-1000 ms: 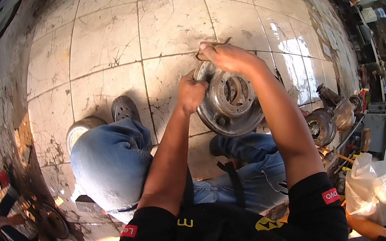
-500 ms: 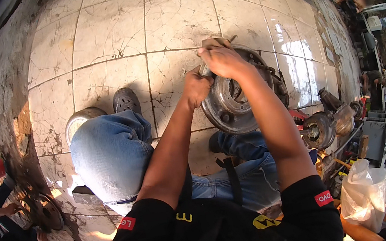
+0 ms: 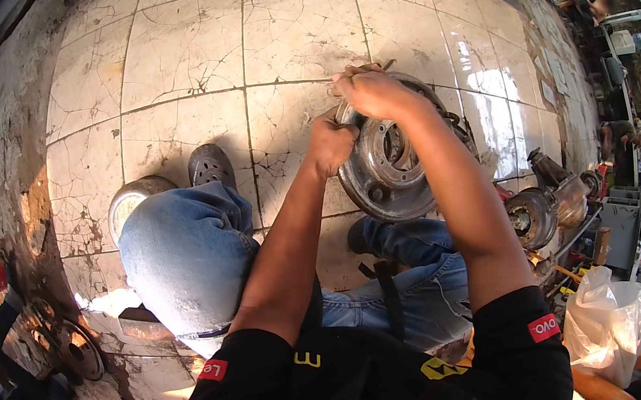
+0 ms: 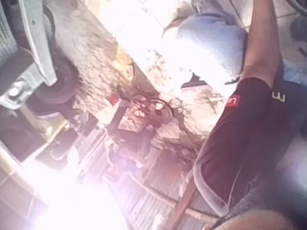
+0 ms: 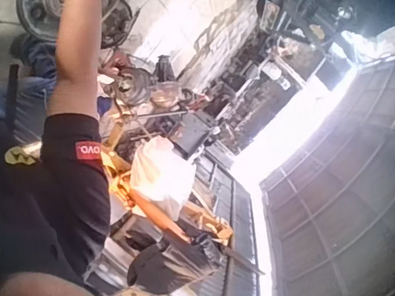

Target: The person sits on the floor and scrubs a metal brake drum with a sanding block, rotating the drum to clean different sections. The person flips the drum over to clean the opposite side and continues scrubbing until the end of the clip.

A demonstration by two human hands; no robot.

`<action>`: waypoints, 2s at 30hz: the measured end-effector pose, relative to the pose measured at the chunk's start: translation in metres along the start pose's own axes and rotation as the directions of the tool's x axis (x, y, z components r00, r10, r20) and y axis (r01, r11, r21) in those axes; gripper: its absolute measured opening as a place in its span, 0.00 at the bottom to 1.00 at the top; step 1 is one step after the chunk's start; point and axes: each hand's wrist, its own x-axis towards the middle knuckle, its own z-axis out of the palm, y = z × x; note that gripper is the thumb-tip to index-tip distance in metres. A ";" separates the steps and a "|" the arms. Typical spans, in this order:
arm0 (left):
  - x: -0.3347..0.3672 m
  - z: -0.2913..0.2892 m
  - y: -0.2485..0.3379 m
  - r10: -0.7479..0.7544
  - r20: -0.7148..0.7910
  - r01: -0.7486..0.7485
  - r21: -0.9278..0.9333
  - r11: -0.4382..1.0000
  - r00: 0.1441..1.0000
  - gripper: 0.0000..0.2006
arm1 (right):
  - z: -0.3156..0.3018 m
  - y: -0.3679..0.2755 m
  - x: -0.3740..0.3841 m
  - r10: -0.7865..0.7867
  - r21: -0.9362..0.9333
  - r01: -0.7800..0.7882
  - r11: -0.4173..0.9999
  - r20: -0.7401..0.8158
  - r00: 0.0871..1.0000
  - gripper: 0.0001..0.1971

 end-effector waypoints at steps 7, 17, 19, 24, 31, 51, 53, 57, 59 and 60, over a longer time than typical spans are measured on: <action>0.003 0.002 0.003 -0.055 0.031 0.046 0.239 0.970 0.998 0.16 | 0.017 0.019 -0.013 -0.042 -0.051 0.034 0.998 -0.156 0.987 0.32; -0.003 0.009 0.007 -0.001 -0.010 0.002 0.131 0.991 1.000 0.16 | -0.006 0.062 0.010 0.111 0.294 -0.076 0.953 -0.103 0.989 0.36; -0.004 0.011 0.009 -0.002 -0.012 0.004 0.093 0.996 1.000 0.16 | -0.006 0.060 0.011 0.148 0.188 -0.127 0.974 -0.106 0.983 0.37; -0.010 0.012 0.014 0.007 -0.016 -0.006 0.073 0.997 1.000 0.15 | -0.027 0.040 -0.005 0.209 0.046 -0.212 0.976 0.071 0.975 0.26; -0.007 0.012 0.017 -0.010 -0.034 0.013 0.102 0.995 0.999 0.16 | -0.031 0.045 -0.016 0.018 0.082 -0.014 0.997 -0.044 0.999 0.19; 0.001 0.004 0.002 0.014 0.043 -0.022 0.184 0.983 0.999 0.17 | 0.019 0.040 -0.021 -0.327 -0.425 0.226 0.877 -0.183 0.927 0.32; 0.002 0.008 0.003 0.021 0.063 -0.035 0.238 0.971 0.998 0.18 | 0.027 0.045 -0.015 -0.260 -0.395 0.169 0.903 -0.190 0.947 0.30; 0.002 0.001 0.003 0.048 0.049 -0.055 0.151 0.987 0.998 0.20 | 0.023 0.027 -0.004 -0.196 -0.361 0.126 0.924 -0.165 0.967 0.28; 0.002 0.004 0.008 0.004 0.033 -0.009 0.153 0.988 0.999 0.20 | 0.019 0.027 -0.013 -0.184 -0.293 0.131 0.947 -0.163 0.969 0.28; 0.001 0.003 0.011 -0.011 0.031 0.007 0.139 0.990 0.999 0.21 | 0.022 0.034 -0.011 -0.186 -0.236 0.137 0.962 -0.202 0.962 0.27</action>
